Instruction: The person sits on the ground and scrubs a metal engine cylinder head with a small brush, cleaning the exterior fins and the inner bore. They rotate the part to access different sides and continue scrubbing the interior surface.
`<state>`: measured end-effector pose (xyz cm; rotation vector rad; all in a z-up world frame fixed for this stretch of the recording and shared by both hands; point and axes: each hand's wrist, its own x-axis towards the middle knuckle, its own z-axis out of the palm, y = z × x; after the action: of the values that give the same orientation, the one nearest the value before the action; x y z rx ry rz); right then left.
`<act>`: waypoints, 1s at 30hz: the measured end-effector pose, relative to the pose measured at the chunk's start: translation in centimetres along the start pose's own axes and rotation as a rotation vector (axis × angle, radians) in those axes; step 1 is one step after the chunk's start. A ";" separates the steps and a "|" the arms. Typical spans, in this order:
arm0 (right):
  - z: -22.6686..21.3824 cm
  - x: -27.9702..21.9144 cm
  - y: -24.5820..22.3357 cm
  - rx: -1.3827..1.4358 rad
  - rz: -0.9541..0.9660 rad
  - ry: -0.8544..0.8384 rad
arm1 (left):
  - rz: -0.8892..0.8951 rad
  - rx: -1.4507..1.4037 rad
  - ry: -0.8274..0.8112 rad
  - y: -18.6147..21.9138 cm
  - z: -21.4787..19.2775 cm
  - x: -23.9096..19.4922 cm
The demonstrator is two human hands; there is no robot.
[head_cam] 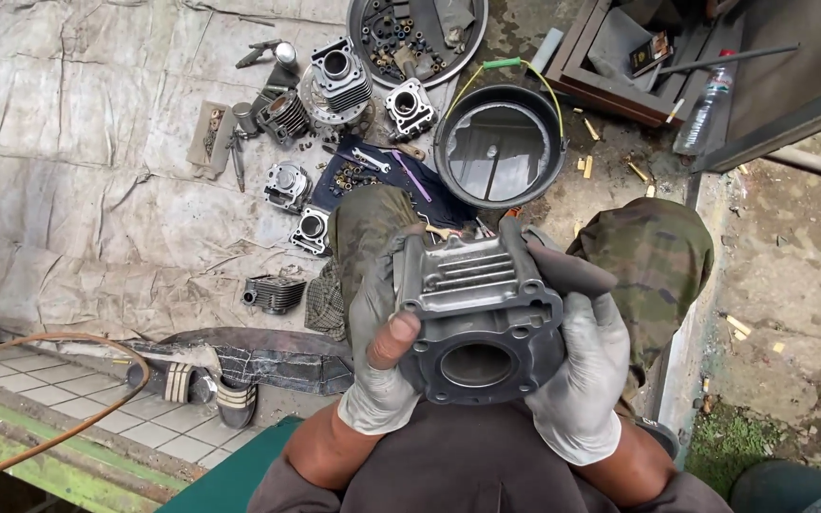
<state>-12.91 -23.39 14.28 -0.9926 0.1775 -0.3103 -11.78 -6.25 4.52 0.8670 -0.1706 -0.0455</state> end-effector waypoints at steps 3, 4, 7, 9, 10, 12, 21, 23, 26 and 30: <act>-0.1 0.7 1.9 0.177 0.114 0.296 | 0.049 0.085 0.016 -0.8 -0.4 0.0; -0.3 1.1 2.1 0.174 0.112 0.289 | 0.055 0.082 0.017 -1.2 -0.4 0.7; -1.0 2.1 3.5 0.124 0.154 0.278 | 0.129 0.226 0.056 -2.1 -0.6 2.0; -1.9 2.7 5.6 0.182 0.182 0.260 | 0.196 0.372 0.095 -2.6 -1.1 2.3; -2.3 2.8 6.6 0.182 0.182 0.255 | 0.200 0.373 0.098 -2.7 -1.4 2.3; -3.1 3.2 8.6 0.149 0.218 0.248 | 0.265 0.518 0.141 -3.1 -2.0 2.5; -4.2 3.6 9.9 -0.322 0.065 -0.026 | 0.559 0.954 0.143 1.7 -2.5 1.9; -3.1 3.2 9.1 -0.415 -0.016 -0.112 | 0.625 1.088 0.159 1.1 -3.9 1.6; -3.3 3.2 9.2 -0.612 -0.224 -0.292 | 0.701 1.253 0.180 0.3 -5.7 1.1; -5.3 3.4 11.4 -0.795 -0.406 -0.470 | 0.693 1.336 0.217 -1.2 -8.0 0.0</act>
<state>-9.19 -22.93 1.77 -1.8650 -0.3675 -0.3732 -10.42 -1.04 -1.48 2.0783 -0.2917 0.9014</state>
